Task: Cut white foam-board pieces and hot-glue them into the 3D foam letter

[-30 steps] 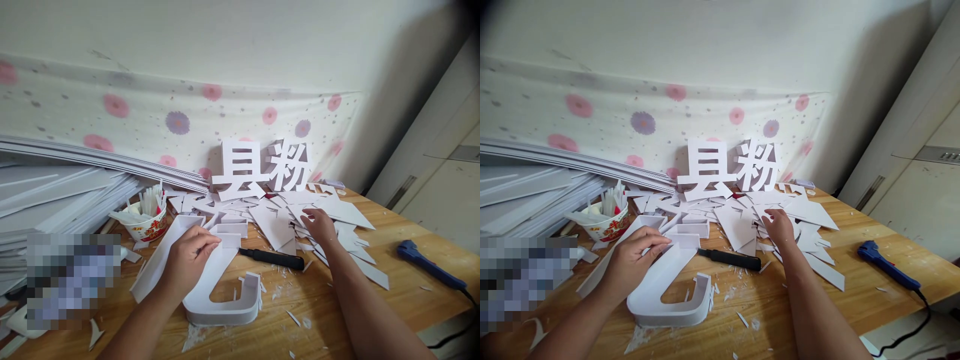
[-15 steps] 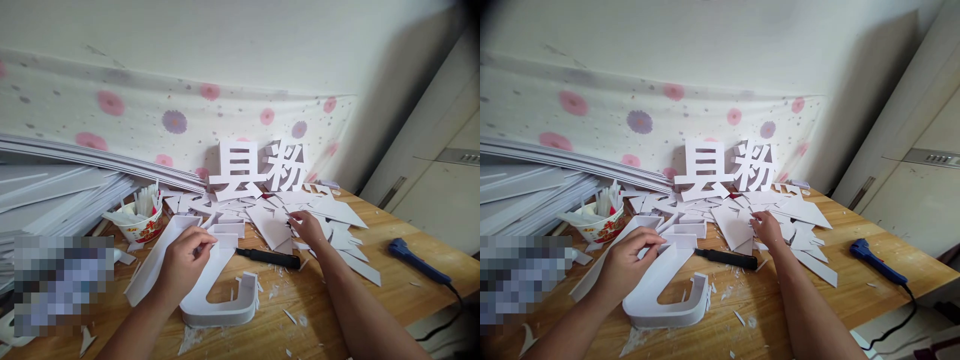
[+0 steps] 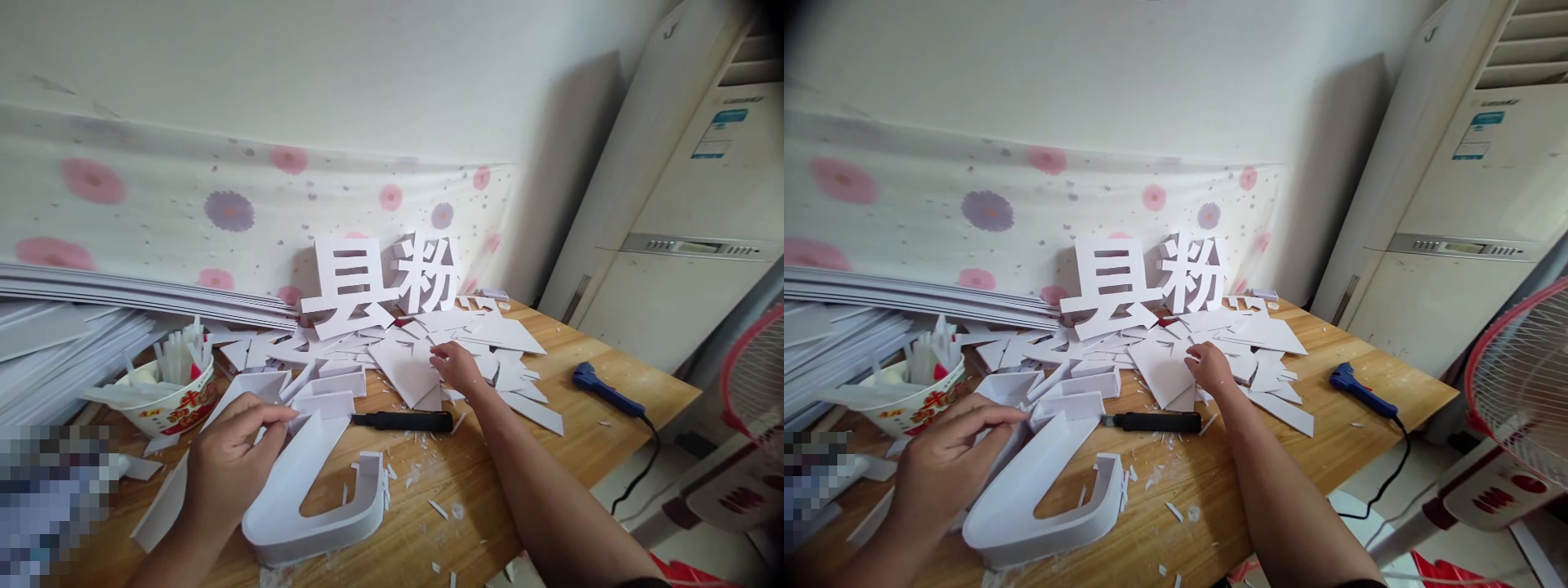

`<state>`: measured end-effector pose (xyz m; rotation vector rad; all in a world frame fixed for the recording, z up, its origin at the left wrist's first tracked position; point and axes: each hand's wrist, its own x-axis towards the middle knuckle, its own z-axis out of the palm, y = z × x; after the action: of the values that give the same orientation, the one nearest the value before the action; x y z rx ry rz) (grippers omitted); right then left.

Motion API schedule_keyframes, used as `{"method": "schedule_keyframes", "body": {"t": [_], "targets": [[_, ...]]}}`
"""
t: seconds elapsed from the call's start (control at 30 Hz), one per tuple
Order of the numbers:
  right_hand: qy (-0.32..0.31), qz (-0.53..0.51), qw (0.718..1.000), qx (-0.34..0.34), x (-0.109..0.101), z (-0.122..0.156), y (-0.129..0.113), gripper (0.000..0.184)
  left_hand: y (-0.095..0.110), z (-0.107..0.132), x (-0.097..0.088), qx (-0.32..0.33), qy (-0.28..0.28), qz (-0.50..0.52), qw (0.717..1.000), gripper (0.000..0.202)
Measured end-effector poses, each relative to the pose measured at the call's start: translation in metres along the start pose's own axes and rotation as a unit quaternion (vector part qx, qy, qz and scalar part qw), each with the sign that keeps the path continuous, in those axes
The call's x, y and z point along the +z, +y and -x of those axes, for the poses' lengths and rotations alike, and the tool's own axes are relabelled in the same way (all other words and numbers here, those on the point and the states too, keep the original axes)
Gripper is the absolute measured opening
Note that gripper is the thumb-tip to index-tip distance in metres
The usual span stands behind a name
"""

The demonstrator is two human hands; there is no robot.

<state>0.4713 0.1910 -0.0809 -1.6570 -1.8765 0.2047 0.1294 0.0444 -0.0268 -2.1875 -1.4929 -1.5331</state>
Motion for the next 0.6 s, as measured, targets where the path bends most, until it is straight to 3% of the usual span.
{"method": "schedule_keyframes", "body": {"t": [0.2,0.4,0.6], "targets": [[-0.019,0.008,1.0,-0.003,0.001,0.001,0.0,0.021,0.0,0.002,0.003,-0.031,0.049,0.038,0.998,0.013],[0.003,0.019,1.0,0.013,0.004,0.002,0.004,0.016,-0.015,0.003,0.004,-0.065,0.084,0.044,0.993,0.011],[0.028,-0.005,1.0,-0.011,0.006,0.004,0.006,0.022,-0.014,0.004,0.01,-0.117,0.064,0.176,0.975,0.013]]}}
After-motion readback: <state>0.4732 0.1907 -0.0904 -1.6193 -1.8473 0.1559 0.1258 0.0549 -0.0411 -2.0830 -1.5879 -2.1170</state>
